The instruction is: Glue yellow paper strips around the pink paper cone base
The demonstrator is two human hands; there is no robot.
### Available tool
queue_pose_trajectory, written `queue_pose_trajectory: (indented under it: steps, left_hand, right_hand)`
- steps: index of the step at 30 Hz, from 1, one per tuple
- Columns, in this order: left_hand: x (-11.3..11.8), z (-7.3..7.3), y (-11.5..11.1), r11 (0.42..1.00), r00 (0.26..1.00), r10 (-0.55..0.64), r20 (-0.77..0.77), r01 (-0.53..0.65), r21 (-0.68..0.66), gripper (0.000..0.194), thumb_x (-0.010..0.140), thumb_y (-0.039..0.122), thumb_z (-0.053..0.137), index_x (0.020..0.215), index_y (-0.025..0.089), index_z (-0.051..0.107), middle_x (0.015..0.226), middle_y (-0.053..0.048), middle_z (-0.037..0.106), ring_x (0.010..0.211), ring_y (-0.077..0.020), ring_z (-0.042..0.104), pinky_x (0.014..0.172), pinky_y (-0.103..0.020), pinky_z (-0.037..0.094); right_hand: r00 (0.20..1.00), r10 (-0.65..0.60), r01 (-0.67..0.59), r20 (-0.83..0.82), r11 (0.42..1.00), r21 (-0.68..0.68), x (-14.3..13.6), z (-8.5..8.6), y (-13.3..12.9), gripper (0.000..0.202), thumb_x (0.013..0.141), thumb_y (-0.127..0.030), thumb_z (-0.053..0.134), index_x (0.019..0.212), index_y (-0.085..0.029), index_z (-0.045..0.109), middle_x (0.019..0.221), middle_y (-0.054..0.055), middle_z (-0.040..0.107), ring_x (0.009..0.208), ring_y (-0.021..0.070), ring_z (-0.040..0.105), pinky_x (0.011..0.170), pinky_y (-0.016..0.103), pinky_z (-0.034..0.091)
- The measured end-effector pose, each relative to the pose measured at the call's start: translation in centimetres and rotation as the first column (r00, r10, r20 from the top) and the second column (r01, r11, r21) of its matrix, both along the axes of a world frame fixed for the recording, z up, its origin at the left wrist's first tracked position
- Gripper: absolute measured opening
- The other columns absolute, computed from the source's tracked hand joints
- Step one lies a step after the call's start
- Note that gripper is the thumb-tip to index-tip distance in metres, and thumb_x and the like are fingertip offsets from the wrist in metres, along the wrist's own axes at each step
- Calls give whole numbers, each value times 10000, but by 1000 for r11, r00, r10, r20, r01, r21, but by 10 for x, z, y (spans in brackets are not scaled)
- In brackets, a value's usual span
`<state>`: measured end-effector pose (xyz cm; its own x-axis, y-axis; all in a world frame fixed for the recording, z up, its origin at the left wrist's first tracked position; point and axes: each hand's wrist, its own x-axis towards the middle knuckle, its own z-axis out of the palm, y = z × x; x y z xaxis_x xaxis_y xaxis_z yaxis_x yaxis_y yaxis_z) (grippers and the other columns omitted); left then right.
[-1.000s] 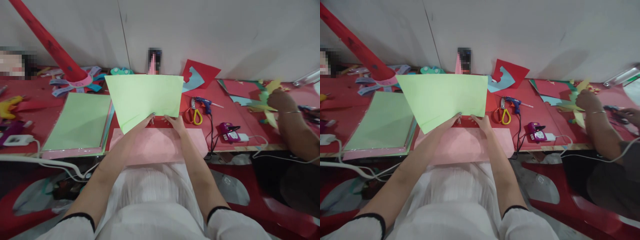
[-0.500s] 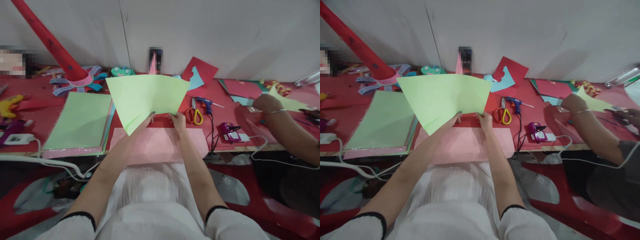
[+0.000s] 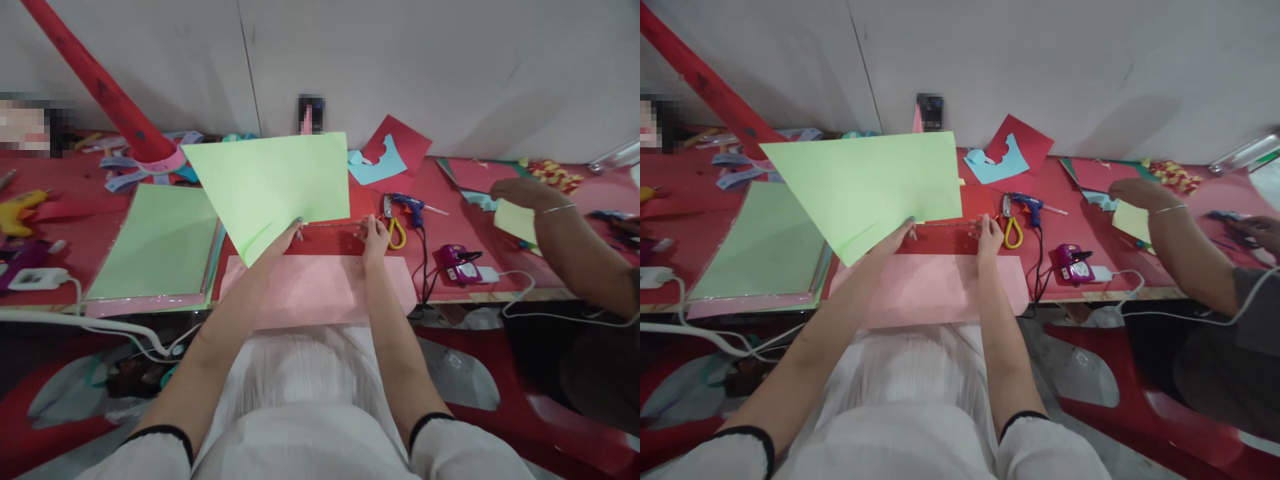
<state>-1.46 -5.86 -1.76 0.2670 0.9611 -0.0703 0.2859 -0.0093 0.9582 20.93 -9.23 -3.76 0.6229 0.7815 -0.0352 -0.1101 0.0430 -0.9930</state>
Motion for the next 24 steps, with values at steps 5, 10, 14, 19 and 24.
queue_pose_trajectory:
  steps: [5, 10, 14, 19, 24]
  left_hand:
    - [5, 12, -17, 954, 970, -239, -48, 226, -198, 445, 779, 603, 500, 536, 239, 580, 633, -24, 644, 628, -184, 591, 623, -305, 441]
    - [7, 14, -14, 986, 991, -134, -32, 130, -102, 347, 754, 516, 586, 590, 212, 623, 636, -40, 669, 580, -165, 596, 571, -281, 456]
    - [2, 8, 3, 997, 995, 77, 66, -77, -1, 364, 711, 492, 648, 565, 187, 513, 414, 12, 519, 362, -100, 439, 400, -242, 346]
    - [-1, 3, 13, 964, 886, 266, 381, -257, -74, 350, 693, 467, 678, 756, 208, 451, 626, 30, 568, 481, -95, 562, 422, -210, 386]
    - [2, 5, 10, 975, 905, 214, 369, -223, -18, 511, 656, 592, 668, 937, 207, 482, 700, 5, 576, 544, -130, 588, 482, -260, 441]
  right_hand:
    - [987, 116, -122, 107, 991, 48, -11, 11, -8, 555, 768, -650, 469, 952, -158, 650, 938, 74, 689, 964, 213, 630, 786, 325, 530]
    - [982, 173, -177, 70, 983, 54, -14, 11, -11, 416, 689, -566, 635, 799, -166, 671, 842, 46, 701, 862, 207, 652, 769, 336, 527]
    - [954, 300, -300, 10, 954, 25, -18, 10, -10, 389, 616, -549, 697, 720, -175, 669, 746, 35, 697, 717, 196, 656, 636, 327, 544]
    - [884, 467, -466, 30, 884, -32, -31, 13, -14, 422, 516, -460, 793, 800, -169, 678, 756, 53, 696, 574, 159, 609, 460, 289, 532]
    - [876, 479, -478, 61, 878, -31, -37, 16, -20, 467, 536, -424, 793, 919, -186, 672, 874, 56, 701, 585, 138, 611, 478, 269, 540]
